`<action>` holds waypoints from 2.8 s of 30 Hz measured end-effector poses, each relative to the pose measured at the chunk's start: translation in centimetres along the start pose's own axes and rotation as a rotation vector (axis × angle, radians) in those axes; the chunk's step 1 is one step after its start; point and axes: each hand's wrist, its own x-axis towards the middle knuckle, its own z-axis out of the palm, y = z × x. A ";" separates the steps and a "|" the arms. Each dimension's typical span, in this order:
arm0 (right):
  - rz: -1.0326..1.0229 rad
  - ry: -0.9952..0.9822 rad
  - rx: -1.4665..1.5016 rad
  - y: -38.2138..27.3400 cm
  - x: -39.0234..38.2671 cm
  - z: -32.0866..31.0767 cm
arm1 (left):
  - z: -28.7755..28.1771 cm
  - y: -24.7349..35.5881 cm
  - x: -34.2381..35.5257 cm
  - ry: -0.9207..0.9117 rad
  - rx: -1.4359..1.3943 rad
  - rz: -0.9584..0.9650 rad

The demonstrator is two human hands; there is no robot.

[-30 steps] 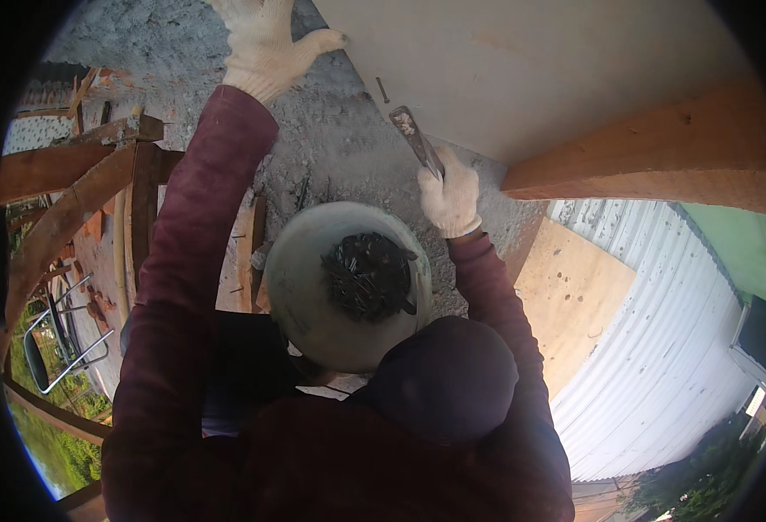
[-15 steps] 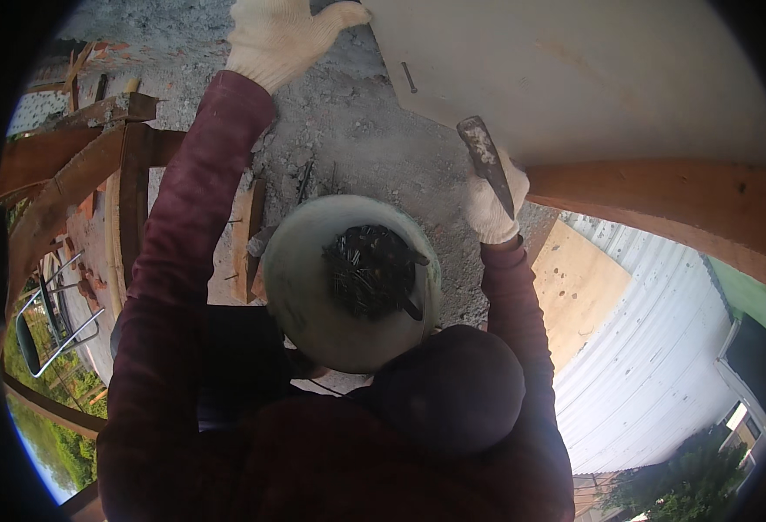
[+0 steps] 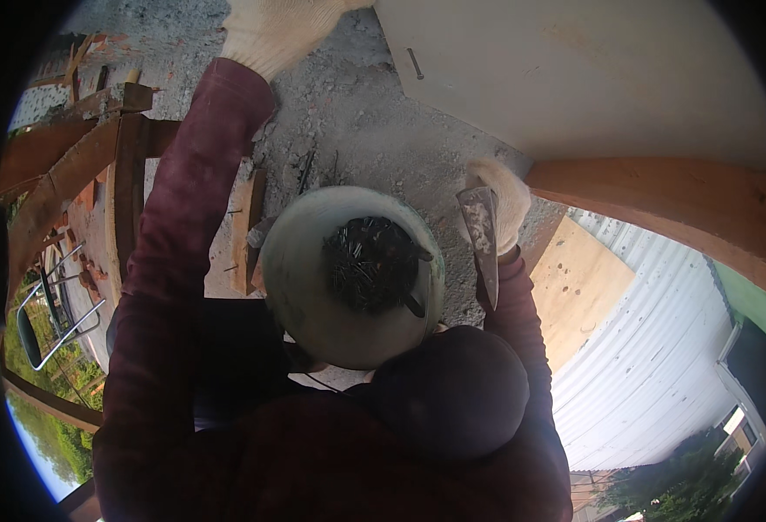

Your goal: The person hammers nails into a wooden board attached to a brick wall using a hammer. They repeatedly pick nails from a bucket and drive them into the board to secure it in place.

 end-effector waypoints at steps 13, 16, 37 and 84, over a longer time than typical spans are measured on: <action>0.334 -0.337 0.198 -10.8 -0.9 -2.7 | -0.3 -1.4 -0.7 0.014 -0.170 0.021; 0.559 -0.518 0.192 -12.9 -2.1 -2.6 | 0.5 -2.8 -2.1 -0.021 -0.280 0.067; 1.590 -0.365 0.838 -34.8 7.4 -11.4 | -10.4 0.1 1.0 -0.248 -0.153 -0.351; 0.932 1.490 1.529 -34.8 8.3 16.7 | -9.5 -6.2 14.2 -0.679 -0.073 0.121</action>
